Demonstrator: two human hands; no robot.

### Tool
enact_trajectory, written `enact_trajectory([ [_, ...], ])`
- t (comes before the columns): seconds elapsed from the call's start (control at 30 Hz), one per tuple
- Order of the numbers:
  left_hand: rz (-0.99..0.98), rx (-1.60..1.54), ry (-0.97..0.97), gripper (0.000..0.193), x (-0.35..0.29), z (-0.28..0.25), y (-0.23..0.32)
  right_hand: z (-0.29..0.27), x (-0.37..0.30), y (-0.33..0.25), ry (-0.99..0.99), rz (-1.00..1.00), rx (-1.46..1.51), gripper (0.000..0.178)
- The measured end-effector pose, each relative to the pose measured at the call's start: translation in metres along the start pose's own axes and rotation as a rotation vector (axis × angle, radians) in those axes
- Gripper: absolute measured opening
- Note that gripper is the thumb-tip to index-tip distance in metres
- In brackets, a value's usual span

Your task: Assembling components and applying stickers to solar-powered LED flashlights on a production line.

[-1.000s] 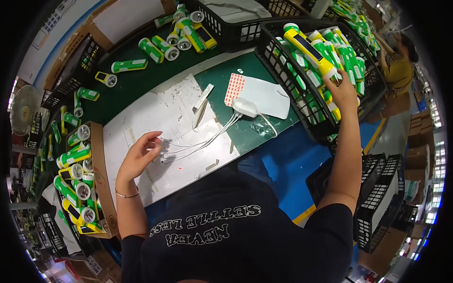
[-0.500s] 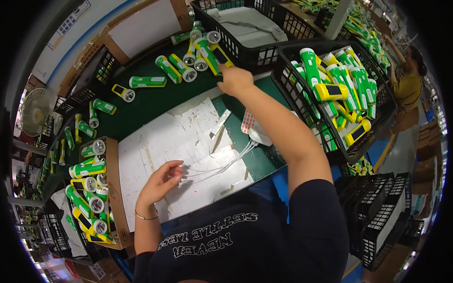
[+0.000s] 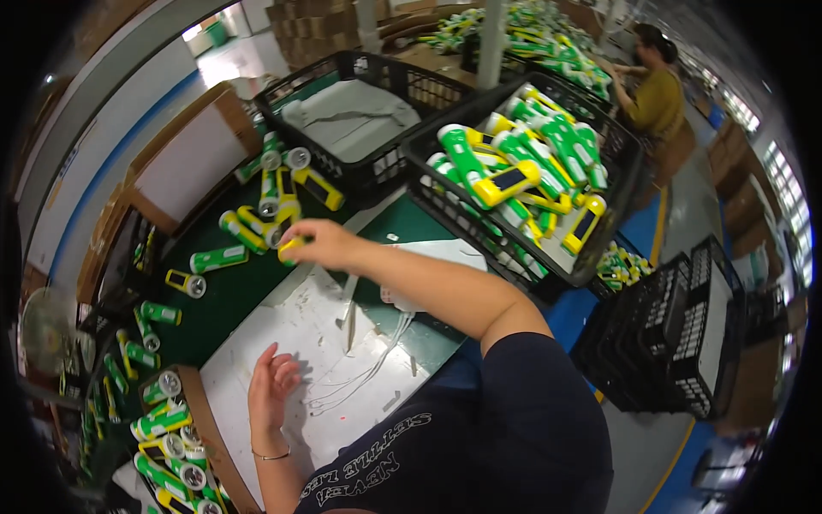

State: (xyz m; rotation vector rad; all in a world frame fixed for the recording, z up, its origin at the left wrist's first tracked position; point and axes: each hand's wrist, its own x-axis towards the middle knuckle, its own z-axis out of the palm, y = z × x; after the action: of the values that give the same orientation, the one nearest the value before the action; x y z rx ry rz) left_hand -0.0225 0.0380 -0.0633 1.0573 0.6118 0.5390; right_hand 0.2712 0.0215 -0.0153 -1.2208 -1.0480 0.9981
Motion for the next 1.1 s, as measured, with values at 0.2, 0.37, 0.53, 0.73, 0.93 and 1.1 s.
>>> enact_trajectory([
  [0.2, -0.031, -0.683, -0.045, 0.066, 0.029, 0.045, -0.001, 0.06, -0.126, 0.022, -0.422, 0.397, 0.693, 0.021],
  [0.37, -0.106, -0.604, 0.198, 0.048, 0.01, 0.052, -0.005, 0.071, -0.149, 0.055, -0.467, 0.401, 0.447, 0.028],
  [0.53, -0.208, -0.599, 0.27, 0.043, -0.013, 0.073, -0.001, 0.062, -0.16, 0.064, -0.394, 0.289, 0.307, 0.027],
  [0.73, -0.189, -0.646, 0.191, 0.053, -0.023, 0.038, -0.022, 0.072, -0.168, 0.059, -0.463, 0.317, 0.234, 0.025],
  [0.93, -0.307, -0.563, 0.057, 0.048, -0.019, 0.04, -0.031, 0.065, -0.178, 0.062, -0.347, 0.319, 0.266, 0.022],
  [1.1, -0.231, -0.599, 0.076, 0.044, -0.022, 0.048, -0.035, 0.062, -0.183, 0.059, -0.315, 0.382, 0.218, 0.024],
])
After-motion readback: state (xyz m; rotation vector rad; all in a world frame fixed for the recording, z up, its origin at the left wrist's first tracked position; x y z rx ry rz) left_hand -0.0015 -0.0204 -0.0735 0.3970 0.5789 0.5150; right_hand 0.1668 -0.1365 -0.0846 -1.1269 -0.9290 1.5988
